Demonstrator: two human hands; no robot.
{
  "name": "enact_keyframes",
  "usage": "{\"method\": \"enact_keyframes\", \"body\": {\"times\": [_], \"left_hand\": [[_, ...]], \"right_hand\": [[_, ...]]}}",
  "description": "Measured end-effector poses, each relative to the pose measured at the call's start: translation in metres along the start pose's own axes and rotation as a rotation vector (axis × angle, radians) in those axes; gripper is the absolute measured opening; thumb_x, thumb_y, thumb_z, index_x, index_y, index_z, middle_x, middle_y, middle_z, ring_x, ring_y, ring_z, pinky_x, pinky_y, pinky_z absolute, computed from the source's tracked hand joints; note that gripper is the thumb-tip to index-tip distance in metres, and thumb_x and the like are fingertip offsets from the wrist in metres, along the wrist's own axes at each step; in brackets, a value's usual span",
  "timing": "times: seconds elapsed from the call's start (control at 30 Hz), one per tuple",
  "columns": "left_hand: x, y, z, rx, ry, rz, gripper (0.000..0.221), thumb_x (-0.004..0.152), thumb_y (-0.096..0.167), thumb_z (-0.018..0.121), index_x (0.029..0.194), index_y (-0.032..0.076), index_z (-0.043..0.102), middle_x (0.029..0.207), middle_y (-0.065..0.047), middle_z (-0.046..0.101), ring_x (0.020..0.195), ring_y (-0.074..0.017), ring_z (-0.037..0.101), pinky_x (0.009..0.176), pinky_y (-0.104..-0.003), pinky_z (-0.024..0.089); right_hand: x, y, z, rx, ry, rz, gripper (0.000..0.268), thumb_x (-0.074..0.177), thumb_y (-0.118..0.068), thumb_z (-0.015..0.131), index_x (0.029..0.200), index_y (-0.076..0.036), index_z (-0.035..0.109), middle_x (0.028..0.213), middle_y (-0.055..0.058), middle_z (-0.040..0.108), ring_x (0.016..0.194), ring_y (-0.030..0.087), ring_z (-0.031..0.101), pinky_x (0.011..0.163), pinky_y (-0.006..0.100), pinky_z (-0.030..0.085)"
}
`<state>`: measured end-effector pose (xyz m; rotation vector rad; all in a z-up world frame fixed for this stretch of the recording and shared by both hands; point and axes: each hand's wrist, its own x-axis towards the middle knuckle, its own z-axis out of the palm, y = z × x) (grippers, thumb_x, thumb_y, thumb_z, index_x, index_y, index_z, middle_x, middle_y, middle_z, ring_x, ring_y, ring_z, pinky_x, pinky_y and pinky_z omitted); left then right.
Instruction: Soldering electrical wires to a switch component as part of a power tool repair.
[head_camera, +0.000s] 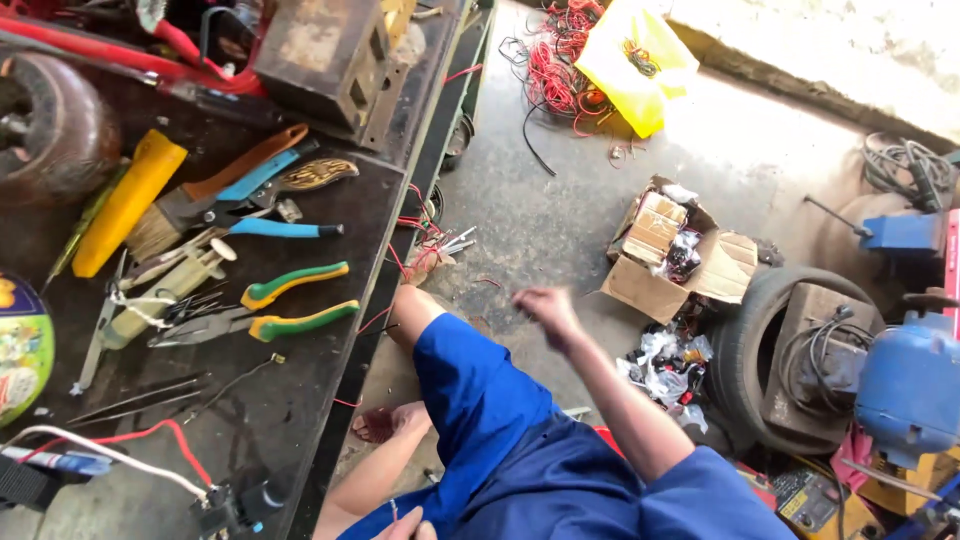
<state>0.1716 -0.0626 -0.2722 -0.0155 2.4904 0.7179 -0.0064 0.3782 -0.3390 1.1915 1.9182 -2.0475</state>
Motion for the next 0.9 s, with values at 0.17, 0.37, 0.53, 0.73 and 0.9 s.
{"method": "enact_keyframes", "body": {"times": [0.17, 0.37, 0.53, 0.73, 0.9], "left_hand": [[0.003, 0.076, -0.030, -0.029, 0.149, -0.135, 0.028, 0.077, 0.029, 0.067, 0.094, 0.017, 0.087, 0.074, -0.013, 0.078, 0.070, -0.0247, 0.076, 0.088, -0.035, 0.065], [-0.006, 0.038, -0.002, -0.273, 0.356, 0.020, 0.041, 0.090, 0.028, 0.051, 0.107, 0.008, 0.082, 0.083, -0.006, 0.081, 0.081, -0.0213, 0.076, 0.085, -0.035, 0.061], [-0.011, 0.212, -0.116, -0.394, 0.759, 0.215, 0.029, 0.100, 0.018, 0.051, 0.104, 0.009, 0.078, 0.093, -0.003, 0.080, 0.082, -0.0182, 0.075, 0.082, -0.028, 0.059], [-0.036, 0.232, -0.185, -0.658, 0.801, 0.161, 0.028, 0.100, 0.023, 0.050, 0.099, 0.013, 0.077, 0.102, -0.006, 0.083, 0.064, -0.0137, 0.066, 0.049, -0.024, 0.053], [-0.065, 0.210, -0.186, -0.723, 1.000, 0.032, 0.017, 0.095, 0.015, 0.064, 0.096, 0.022, 0.080, 0.063, 0.000, 0.069, 0.049, -0.0117, 0.057, 0.054, -0.027, 0.051]], "right_hand": [[0.048, -0.075, -0.055, 0.268, 0.447, -0.064, 0.021, 0.081, -0.017, 0.071, 0.061, -0.016, 0.066, 0.057, -0.002, 0.058, 0.054, 0.007, 0.047, 0.055, 0.027, 0.039], [0.063, -0.046, -0.072, -0.260, 0.503, 0.052, 0.049, 0.086, -0.035, 0.071, 0.126, -0.008, 0.073, 0.121, 0.008, 0.076, 0.112, 0.017, 0.070, 0.102, 0.031, 0.052], [-0.034, -0.006, -0.011, -0.509, 0.113, -0.005, 0.032, 0.092, -0.037, 0.065, 0.099, -0.011, 0.081, 0.079, 0.002, 0.072, 0.079, 0.012, 0.064, 0.071, 0.032, 0.045], [-0.033, 0.052, -0.009, -0.668, -0.193, -0.222, 0.041, 0.089, -0.027, 0.065, 0.126, -0.014, 0.078, 0.111, 0.008, 0.079, 0.106, 0.011, 0.064, 0.091, 0.031, 0.047], [-0.048, -0.092, 0.042, -0.422, -0.093, -0.460, 0.016, 0.118, -0.018, 0.067, 0.126, -0.007, 0.074, 0.103, 0.011, 0.071, 0.097, 0.012, 0.067, 0.093, 0.022, 0.051]]}}
